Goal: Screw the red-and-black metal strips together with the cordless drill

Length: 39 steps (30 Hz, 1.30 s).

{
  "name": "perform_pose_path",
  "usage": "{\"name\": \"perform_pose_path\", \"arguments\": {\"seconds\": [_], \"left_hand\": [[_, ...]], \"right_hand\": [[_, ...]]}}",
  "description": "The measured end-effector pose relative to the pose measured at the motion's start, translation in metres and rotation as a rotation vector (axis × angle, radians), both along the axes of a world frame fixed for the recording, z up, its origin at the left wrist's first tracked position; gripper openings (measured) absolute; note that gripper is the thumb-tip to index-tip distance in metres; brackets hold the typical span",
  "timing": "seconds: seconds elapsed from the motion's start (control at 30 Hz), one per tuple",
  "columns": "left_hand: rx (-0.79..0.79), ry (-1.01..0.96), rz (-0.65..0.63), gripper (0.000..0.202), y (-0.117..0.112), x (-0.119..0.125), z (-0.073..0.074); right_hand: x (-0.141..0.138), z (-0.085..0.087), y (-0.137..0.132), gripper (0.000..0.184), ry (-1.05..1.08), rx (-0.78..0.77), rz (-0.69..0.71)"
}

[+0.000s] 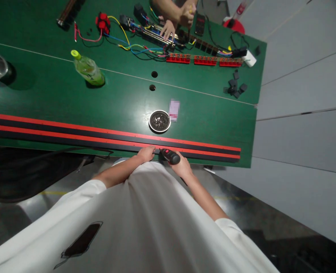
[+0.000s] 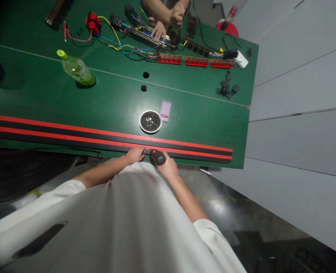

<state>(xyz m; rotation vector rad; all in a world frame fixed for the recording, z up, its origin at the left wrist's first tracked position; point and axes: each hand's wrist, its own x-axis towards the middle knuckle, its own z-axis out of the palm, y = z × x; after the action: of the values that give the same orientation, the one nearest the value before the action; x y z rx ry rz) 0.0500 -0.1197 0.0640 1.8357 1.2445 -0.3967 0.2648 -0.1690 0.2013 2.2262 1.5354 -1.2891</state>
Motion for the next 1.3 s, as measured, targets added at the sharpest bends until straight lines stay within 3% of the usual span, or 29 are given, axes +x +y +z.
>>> {"name": "perform_pose_path", "arguments": {"seconds": [0.1,0.23,0.37,0.47,0.67,0.83,1.1,1.3], "left_hand": [[-0.020,-0.022,-0.025,0.026,0.004,-0.011,0.001],[-0.024,-0.072,-0.100,0.038,0.008,-0.017,0.004],[0.006,-0.120,-0.227,0.059,0.007,-0.008,0.003],[0.052,-0.120,-0.305,0.064,0.005,-0.003,-0.002],[0.091,-0.154,-0.327,0.066,-0.002,-0.010,-0.015],[0.089,-0.135,-0.245,0.062,-0.011,-0.008,-0.017],[0.139,0.030,-0.139,0.061,-0.038,0.026,-0.012],[0.134,0.139,0.096,0.051,-0.048,0.052,0.002]], "right_hand": [[-0.002,-0.005,-0.024,0.059,0.054,0.098,-0.173],[-0.007,-0.006,-0.061,0.045,0.092,0.213,-0.421],[-0.012,-0.004,-0.086,0.035,0.088,0.154,-0.628],[-0.012,-0.003,-0.092,0.034,0.097,0.147,-0.696],[0.003,-0.017,-0.084,0.038,0.214,0.243,-0.659],[0.037,-0.032,-0.071,0.039,0.268,0.206,-0.552],[0.088,-0.051,-0.048,0.036,0.364,0.185,-0.314],[0.104,-0.059,-0.031,0.037,0.484,0.216,-0.205]]}}
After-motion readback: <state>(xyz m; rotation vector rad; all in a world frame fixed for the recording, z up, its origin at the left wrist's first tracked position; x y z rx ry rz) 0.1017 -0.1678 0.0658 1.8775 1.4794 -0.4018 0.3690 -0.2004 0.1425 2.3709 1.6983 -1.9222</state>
